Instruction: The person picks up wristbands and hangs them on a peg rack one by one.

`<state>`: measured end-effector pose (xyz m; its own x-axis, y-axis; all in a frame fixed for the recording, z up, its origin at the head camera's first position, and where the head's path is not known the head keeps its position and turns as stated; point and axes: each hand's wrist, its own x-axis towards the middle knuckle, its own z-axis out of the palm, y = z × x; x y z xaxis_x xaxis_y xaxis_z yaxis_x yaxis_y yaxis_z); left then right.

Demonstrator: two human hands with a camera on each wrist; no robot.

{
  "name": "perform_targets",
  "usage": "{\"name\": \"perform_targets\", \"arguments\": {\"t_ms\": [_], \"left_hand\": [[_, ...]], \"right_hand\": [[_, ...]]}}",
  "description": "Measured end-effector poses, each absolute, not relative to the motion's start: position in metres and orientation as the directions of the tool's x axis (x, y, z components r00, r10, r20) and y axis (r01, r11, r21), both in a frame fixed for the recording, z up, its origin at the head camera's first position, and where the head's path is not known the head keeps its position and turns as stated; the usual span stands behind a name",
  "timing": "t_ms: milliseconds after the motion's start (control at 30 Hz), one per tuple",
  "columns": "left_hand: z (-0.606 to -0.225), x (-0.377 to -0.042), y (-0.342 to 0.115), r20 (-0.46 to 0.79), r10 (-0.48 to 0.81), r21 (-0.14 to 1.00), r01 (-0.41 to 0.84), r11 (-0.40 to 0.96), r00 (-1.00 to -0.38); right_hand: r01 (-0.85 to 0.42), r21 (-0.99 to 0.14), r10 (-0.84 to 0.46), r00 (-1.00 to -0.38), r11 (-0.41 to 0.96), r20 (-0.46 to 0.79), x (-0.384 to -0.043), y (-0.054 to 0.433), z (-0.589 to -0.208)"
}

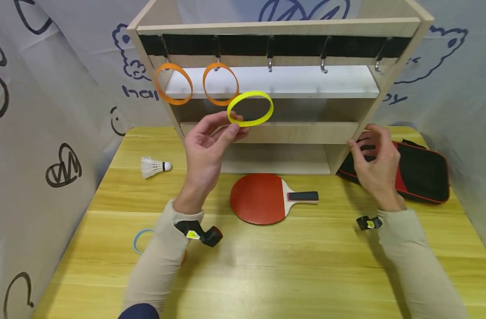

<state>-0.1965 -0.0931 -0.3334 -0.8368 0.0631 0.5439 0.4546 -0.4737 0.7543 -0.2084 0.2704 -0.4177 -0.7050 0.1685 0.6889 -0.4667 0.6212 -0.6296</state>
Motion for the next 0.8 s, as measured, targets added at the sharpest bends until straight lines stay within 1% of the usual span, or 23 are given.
{"name": "perform_targets", "arguments": {"t_ms": [233, 400, 567, 800], "left_hand": [[-0.323, -0.195, -0.061, 0.506, 0.0, 0.73, 0.428, -0.533, -0.863], [-0.318, -0.201, -0.045, 0.49, -0.021, 0.694, 0.405, -0.595, -0.872], [-0.315, -0.208, -0.035, 0.462, -0.026, 0.664, 0.365, -0.652, -0.887], [-0.315, -0.216, -0.031, 0.395, -0.058, 0.673, 0.332, -0.661, -0.917]], "right_hand": [[-0.457, -0.625, 0.164, -0.71, 0.633, 0.685, -0.207, 0.271, -0.418], [-0.451, -0.636, 0.194, -0.7, 0.626, 0.687, -0.207, 0.27, -0.417], [-0.451, -0.64, 0.195, -0.703, 0.622, 0.684, -0.208, 0.271, -0.418], [-0.45, -0.645, 0.206, -0.7, 0.618, 0.684, -0.209, 0.268, -0.42]]}}
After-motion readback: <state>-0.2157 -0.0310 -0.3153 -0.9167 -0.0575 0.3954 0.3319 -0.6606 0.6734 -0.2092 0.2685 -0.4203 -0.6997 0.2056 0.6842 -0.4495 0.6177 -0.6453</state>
